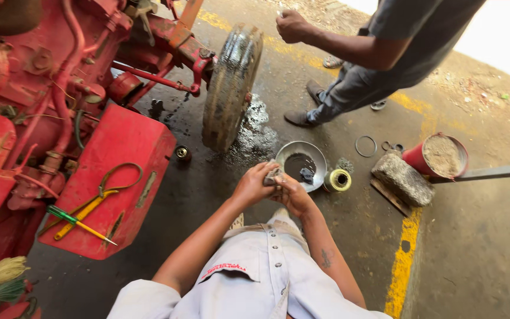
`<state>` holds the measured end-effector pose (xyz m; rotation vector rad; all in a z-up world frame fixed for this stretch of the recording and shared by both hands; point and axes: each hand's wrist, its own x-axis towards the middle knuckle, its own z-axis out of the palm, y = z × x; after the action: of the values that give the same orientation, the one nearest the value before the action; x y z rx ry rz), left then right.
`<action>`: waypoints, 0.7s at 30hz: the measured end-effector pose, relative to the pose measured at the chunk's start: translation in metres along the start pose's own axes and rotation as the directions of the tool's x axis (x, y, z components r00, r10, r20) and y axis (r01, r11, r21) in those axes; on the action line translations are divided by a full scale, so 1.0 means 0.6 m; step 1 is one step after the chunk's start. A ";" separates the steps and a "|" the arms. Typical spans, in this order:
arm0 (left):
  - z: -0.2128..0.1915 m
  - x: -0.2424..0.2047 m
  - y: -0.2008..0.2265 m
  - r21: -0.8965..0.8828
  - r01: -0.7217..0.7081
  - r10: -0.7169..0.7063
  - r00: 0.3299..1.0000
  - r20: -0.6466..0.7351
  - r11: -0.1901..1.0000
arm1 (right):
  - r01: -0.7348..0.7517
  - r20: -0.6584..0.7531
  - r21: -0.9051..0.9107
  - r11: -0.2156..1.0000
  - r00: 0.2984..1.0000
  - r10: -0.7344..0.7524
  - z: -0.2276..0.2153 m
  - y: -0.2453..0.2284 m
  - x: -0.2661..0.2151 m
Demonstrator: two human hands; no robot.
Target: The person cleans a cylindrical metal part with a cloth, wiping both the exterior and interior surfaces. They then place the part on a red machine and continue wiping it while it is positioned on the machine.
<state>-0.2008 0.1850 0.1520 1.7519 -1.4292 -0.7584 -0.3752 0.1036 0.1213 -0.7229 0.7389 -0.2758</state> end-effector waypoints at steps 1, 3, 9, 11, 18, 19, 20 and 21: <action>0.003 -0.002 0.001 -0.016 0.042 -0.041 0.999 0.028 0.999 | -0.001 0.016 0.009 1.000 1.000 0.000 -0.002 -0.001 -0.010; 0.016 -0.012 0.011 0.005 0.083 -0.084 0.995 0.060 0.997 | -0.007 0.053 0.024 1.000 0.999 0.006 -0.010 0.001 -0.028; 0.086 -0.030 0.033 0.018 0.163 -0.163 0.986 0.040 0.987 | -0.005 0.084 0.008 1.000 0.996 0.004 -0.055 0.007 -0.071; 0.105 -0.026 0.036 0.026 0.154 -0.155 0.987 0.031 0.988 | -0.035 0.085 0.006 0.999 0.996 0.034 -0.073 0.009 -0.086; 0.135 -0.037 0.078 0.051 0.217 -0.220 0.974 0.062 0.975 | -0.086 0.012 0.017 0.996 0.996 0.086 -0.112 0.019 -0.137; 0.136 -0.033 0.085 0.052 0.226 -0.229 0.971 0.068 0.973 | -0.079 0.008 0.034 0.996 0.997 0.079 -0.118 0.020 -0.139; 0.139 -0.029 0.090 0.040 0.232 -0.234 0.970 0.066 0.972 | -0.073 0.003 0.051 0.996 0.997 0.073 -0.124 0.021 -0.141; 0.142 -0.029 0.093 0.029 0.241 -0.242 0.968 0.063 0.970 | -0.069 0.000 0.067 0.995 0.998 0.069 -0.130 0.025 -0.144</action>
<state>-0.3043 0.1809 0.1513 1.9569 -1.2831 -0.9401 -0.4919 0.1156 0.1153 -0.6325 0.7516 -0.2375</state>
